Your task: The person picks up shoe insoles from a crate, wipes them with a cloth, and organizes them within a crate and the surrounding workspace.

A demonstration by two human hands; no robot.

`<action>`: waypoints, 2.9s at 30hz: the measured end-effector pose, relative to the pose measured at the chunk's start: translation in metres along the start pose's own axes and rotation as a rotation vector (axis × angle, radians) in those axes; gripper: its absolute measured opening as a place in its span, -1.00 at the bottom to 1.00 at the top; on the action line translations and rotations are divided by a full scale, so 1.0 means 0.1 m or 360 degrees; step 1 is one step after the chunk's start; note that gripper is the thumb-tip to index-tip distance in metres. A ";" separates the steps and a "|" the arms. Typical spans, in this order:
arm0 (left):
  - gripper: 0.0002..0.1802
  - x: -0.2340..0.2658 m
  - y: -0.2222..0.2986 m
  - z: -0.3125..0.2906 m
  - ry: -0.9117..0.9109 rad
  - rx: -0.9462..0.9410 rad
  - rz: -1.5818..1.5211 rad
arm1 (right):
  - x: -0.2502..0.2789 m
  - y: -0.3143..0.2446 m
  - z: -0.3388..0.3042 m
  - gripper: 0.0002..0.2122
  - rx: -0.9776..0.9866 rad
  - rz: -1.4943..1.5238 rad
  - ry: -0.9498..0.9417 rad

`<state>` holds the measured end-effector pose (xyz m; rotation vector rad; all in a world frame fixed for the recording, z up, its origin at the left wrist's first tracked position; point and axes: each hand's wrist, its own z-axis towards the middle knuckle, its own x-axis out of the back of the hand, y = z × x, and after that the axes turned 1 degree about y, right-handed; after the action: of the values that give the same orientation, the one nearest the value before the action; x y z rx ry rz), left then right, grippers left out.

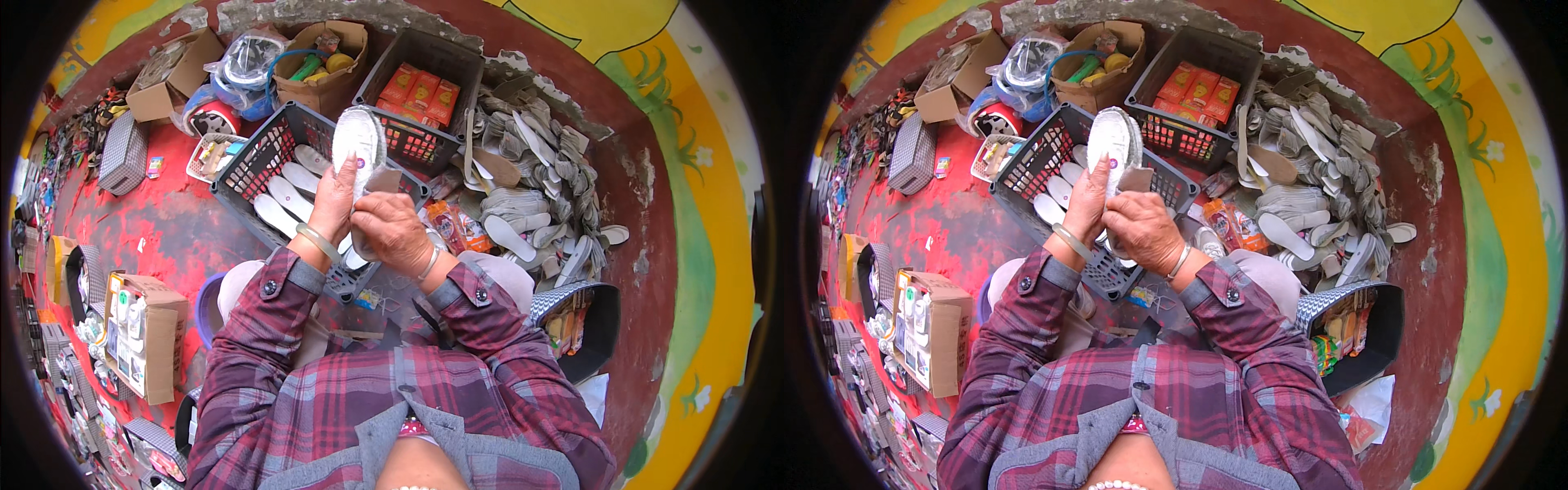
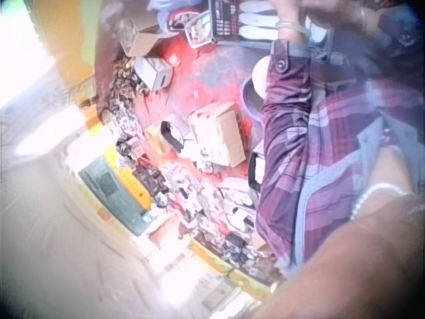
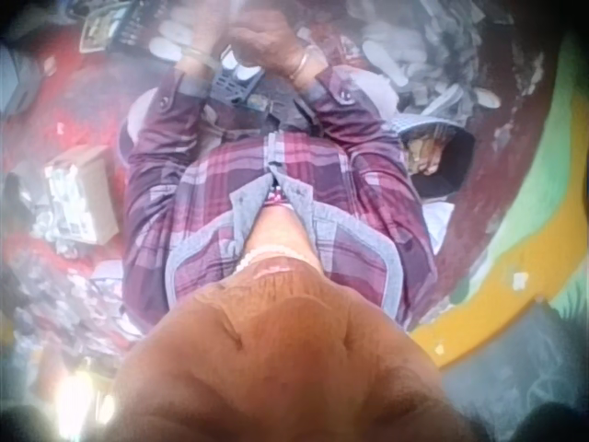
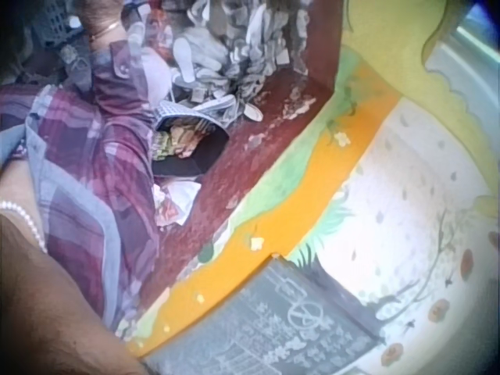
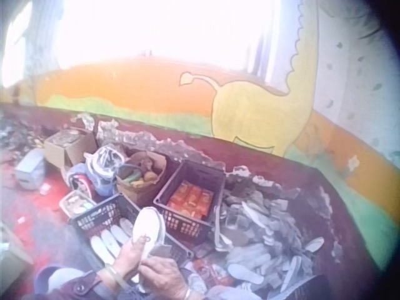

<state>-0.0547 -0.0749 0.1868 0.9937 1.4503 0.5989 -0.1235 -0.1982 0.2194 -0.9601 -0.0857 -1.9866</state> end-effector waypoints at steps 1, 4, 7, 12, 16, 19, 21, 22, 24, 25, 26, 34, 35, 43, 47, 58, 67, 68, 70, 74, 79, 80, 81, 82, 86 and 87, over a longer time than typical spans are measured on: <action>-0.56 -0.04 0.03 -0.03 -0.0080 0.0047 -0.0095 | 0.02 0.05 0.00 -0.78 -0.0033 -0.0013 0.0015; -0.61 -0.11 0.13 -0.11 -0.0257 0.0300 -0.0261 | 0.13 0.24 0.09 -0.80 -0.0127 -0.0080 0.0259; -0.62 -0.22 0.17 -0.21 -0.0164 0.0502 -0.0120 | 0.18 0.82 -0.10 -0.87 -0.0642 -0.0359 0.0517; -0.62 -0.12 0.04 -0.13 -0.0294 0.0288 0.0283 | 0.60 0.59 0.26 -0.87 -0.1317 0.1242 0.1040; -0.61 -0.12 -0.15 -0.10 -0.0384 0.0195 0.0229 | 0.24 0.62 0.23 -0.82 -0.0648 0.0111 0.0491; -0.61 -0.03 -0.21 -0.07 -0.0287 0.0076 0.0272 | 0.03 0.49 0.23 -0.90 -0.0392 -0.0158 0.0332; -0.61 0.01 -0.19 -0.08 -0.0249 0.0018 0.0260 | 0.00 0.41 0.22 -0.89 -0.0422 -0.0041 0.0326; -0.60 0.01 -0.16 -0.08 -0.0196 0.0021 0.0226 | 0.00 0.38 0.21 -0.90 -0.0438 0.0083 0.0268; -0.60 0.00 -0.10 -0.07 -0.0098 0.0024 0.0154 | 0.03 0.31 0.18 -0.91 -0.0465 0.0322 0.0154; -0.59 0.00 -0.01 -0.07 -0.0065 0.0021 0.0142 | 0.01 0.25 0.17 -0.93 -0.0420 0.0474 0.0160; -0.54 0.04 0.00 -0.01 -0.0008 0.0017 0.0060 | 0.02 0.19 0.13 -0.92 -0.0439 0.0566 0.0053; -0.51 0.08 0.19 0.05 -0.0199 0.0129 -0.0158 | 0.55 0.43 0.14 -0.88 -0.1204 0.1570 -0.0551; -0.50 0.02 0.16 0.02 -0.0202 0.0195 -0.0149 | 0.50 0.48 0.19 -0.91 -0.1079 0.1672 0.0138; -0.54 -0.09 -0.01 -0.04 -0.0224 0.0340 -0.0256 | 0.09 0.55 0.16 -0.86 -0.0993 0.1027 0.0480; -0.54 0.18 -0.04 0.15 0.0047 0.0233 -0.0537 | -0.04 0.23 0.10 -0.86 -0.0847 0.1013 0.0237; -0.40 0.23 0.27 0.16 0.0638 -0.0033 -0.0519 | 0.07 0.04 0.04 -0.84 -0.0178 0.0439 -0.0127; -0.38 0.19 0.45 0.21 0.0733 -0.0158 -0.0654 | 0.13 0.14 -0.02 -0.60 -0.1717 0.1556 -0.0402; -0.38 0.16 0.44 0.18 0.0747 -0.0188 -0.0645 | 0.11 0.23 -0.04 -0.38 -0.1693 0.1738 -0.0377; -0.34 0.02 0.39 0.15 0.0537 -0.0271 -0.0684 | -0.04 0.25 -0.05 -0.31 -0.1520 0.1893 -0.0129; -0.36 -0.02 0.28 0.15 0.0180 -0.0186 -0.0852 | -0.06 0.01 0.06 -0.38 -0.1660 0.2012 -0.0056; -0.48 0.10 0.31 0.15 0.0178 -0.0083 -0.0411 | -0.01 0.09 0.05 -0.43 -0.1064 0.0704 0.0207; -0.46 0.10 0.29 0.14 0.0101 -0.0112 -0.0480 | 0.03 0.11 0.06 -0.42 -0.0944 0.0440 0.0179; -0.44 0.04 0.34 0.10 0.0023 -0.0135 -0.0544 | 0.06 0.13 0.05 -0.41 -0.0827 0.0178 0.0155; -0.41 -0.02 0.38 0.07 -0.0056 -0.0158 -0.0608 | 0.08 0.14 0.05 -0.39 -0.0707 -0.0083 0.0129; -0.39 -0.06 0.37 0.07 -0.0164 -0.0166 -0.0799 | 0.09 -0.03 0.07 -0.38 -0.0464 -0.0632 -0.0200; -0.48 -0.04 0.36 0.08 -0.0156 -0.0118 -0.0924 | 0.05 -0.03 0.04 -0.40 -0.0394 -0.0663 -0.0181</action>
<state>-0.0389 -0.0621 0.2175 0.4946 1.5242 0.1737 -0.1253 -0.1984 0.2266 -1.2983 -0.1119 -2.3602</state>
